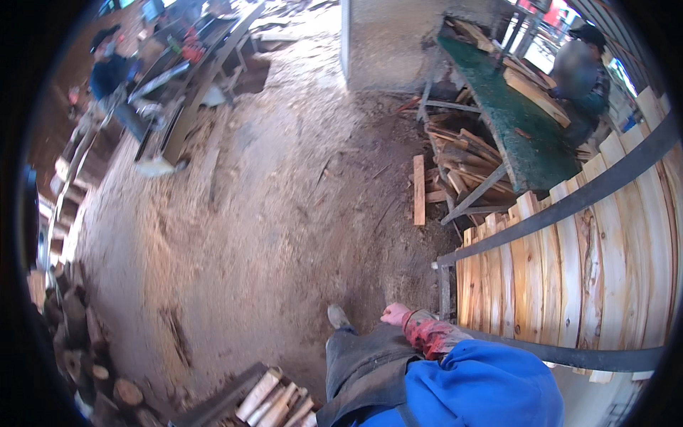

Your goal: The person feeds logs into a bandsaw to cut them into planks, then carries the cut wood to a metal rack and stacks it. The person repeats this process, handling both the raw logs and the finished planks.

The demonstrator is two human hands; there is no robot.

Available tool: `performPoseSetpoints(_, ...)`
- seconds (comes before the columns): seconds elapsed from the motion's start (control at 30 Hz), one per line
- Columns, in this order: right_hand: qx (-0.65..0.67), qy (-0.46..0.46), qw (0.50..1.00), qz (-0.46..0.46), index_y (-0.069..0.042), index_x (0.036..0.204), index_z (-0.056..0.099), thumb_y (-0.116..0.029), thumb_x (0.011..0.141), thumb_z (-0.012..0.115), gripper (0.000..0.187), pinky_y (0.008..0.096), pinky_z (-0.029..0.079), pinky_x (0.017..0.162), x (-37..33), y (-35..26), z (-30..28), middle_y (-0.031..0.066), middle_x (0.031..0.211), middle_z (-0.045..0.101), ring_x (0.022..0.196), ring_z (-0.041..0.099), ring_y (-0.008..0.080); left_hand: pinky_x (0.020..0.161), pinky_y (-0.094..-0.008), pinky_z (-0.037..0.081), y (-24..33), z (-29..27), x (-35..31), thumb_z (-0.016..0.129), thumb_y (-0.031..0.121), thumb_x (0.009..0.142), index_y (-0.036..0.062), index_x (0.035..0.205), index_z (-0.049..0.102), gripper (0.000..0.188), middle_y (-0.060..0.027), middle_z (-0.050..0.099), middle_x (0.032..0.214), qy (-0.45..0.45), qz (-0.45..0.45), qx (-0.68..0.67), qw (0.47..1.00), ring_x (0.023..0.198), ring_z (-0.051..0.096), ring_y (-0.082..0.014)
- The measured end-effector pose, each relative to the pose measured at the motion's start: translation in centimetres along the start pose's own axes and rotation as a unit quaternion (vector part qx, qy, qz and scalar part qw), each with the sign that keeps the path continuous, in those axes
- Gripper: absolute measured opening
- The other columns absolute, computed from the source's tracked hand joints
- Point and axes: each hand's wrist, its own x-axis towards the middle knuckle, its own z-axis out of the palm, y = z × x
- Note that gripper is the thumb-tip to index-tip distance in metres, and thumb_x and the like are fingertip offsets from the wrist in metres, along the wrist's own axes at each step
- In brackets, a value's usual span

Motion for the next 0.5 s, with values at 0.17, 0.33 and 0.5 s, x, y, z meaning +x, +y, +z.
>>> performPoseSetpoints(0.17, 0.155, 0.085, 0.984, 0.003, -0.004, 0.104, 0.069, -0.038, 0.081, 0.069, 0.040, 0.0361, 0.052, 0.075, 4.2, -3.1, -3.9, 0.0109, 0.090, 0.071, 0.084, 0.067, 0.0235, 0.080, -0.0371, 0.049, 9.1, -4.4, 7.9, 0.064, 0.060, 0.083, 0.0117, 0.114, 0.062, 0.057, -0.0113, 0.064, 0.089, -0.208, -0.067, -0.016, 0.976, 0.089, 0.059, -0.0206)
performPoseSetpoints(0.33, 0.327, 0.166, 0.929, 0.054, -0.005, 0.112, 0.065, -0.029, 0.087, 0.068, 0.035, 0.0288, 0.052, 0.064, 6.7, -3.4, -11.8, 0.0027, 0.085, 0.068, 0.076, 0.063, 0.0101, 0.054, -0.0380, 0.058, 26.2, -3.9, 18.5, 0.065, 0.021, 0.089, -0.0002, 0.090, 0.059, 0.022, -0.0151, 0.066, 0.076, -0.038, 0.009, -0.108, 0.993, 0.062, 0.067, -0.0257)
performPoseSetpoints(0.5, 0.230, 0.418, 0.877, 0.055, -0.003, 0.106, 0.069, -0.028, 0.080, 0.072, 0.036, 0.0340, 0.053, 0.068, 9.3, 0.1, -24.4, 0.0078, 0.081, 0.069, 0.075, 0.065, 0.0179, 0.055, -0.0365, 0.059, 46.6, 4.6, 17.6, 0.063, 0.014, 0.091, -0.0021, 0.101, 0.050, 0.023, -0.0178, 0.065, 0.084, 0.020, 0.100, -0.119, 0.988, 0.069, 0.069, -0.0277)
